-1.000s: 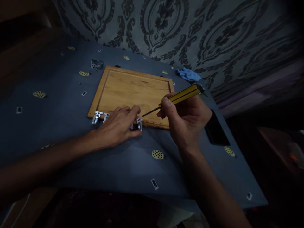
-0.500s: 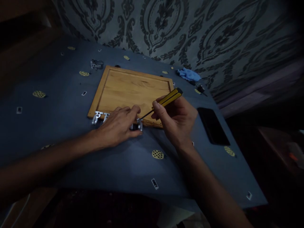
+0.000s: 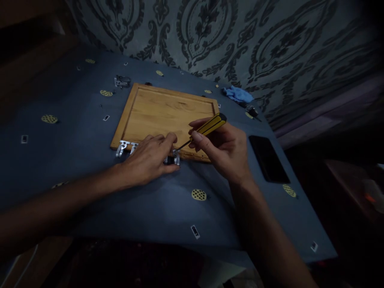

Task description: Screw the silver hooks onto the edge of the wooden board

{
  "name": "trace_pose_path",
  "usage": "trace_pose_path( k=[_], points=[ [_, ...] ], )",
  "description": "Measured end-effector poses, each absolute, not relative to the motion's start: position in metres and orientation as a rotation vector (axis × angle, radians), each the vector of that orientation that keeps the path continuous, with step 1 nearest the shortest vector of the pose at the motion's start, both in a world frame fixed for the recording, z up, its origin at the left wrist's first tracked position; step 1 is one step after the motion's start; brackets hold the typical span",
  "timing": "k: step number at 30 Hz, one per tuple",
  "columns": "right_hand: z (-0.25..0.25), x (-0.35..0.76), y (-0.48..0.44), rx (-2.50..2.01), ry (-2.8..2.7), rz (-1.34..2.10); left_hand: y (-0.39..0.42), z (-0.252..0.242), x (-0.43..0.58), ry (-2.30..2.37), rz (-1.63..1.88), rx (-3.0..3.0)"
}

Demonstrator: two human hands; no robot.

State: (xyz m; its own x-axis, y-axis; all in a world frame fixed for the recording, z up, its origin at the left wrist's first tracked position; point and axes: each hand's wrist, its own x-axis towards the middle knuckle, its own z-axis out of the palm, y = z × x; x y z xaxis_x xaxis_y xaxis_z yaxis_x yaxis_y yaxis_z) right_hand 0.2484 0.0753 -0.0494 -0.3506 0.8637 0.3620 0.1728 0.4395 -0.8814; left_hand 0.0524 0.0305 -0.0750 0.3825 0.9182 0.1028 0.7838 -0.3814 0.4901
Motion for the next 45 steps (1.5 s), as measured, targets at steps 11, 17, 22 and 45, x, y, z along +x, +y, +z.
trace_pose_path(
  k=[11, 17, 22, 45],
  points=[
    [-0.055, 0.246, 0.077, -0.929, -1.794, 0.801, 0.031, -0.076, 0.052, 1.472, 0.541, 2.296],
    [-0.064, 0.24, 0.073, -0.934, -1.769, 0.659, 0.031, -0.074, 0.053, 1.481, 0.524, 2.281],
    [-0.064, 0.238, 0.066, -0.938, -1.663, 0.573, 0.031, -0.076, 0.052, 1.467, 0.526, 2.293],
    [-0.071, 0.236, 0.071, -0.881, -1.752, 0.61, 0.031, -0.073, 0.053, 1.49, 0.467, 2.29]
  ],
)
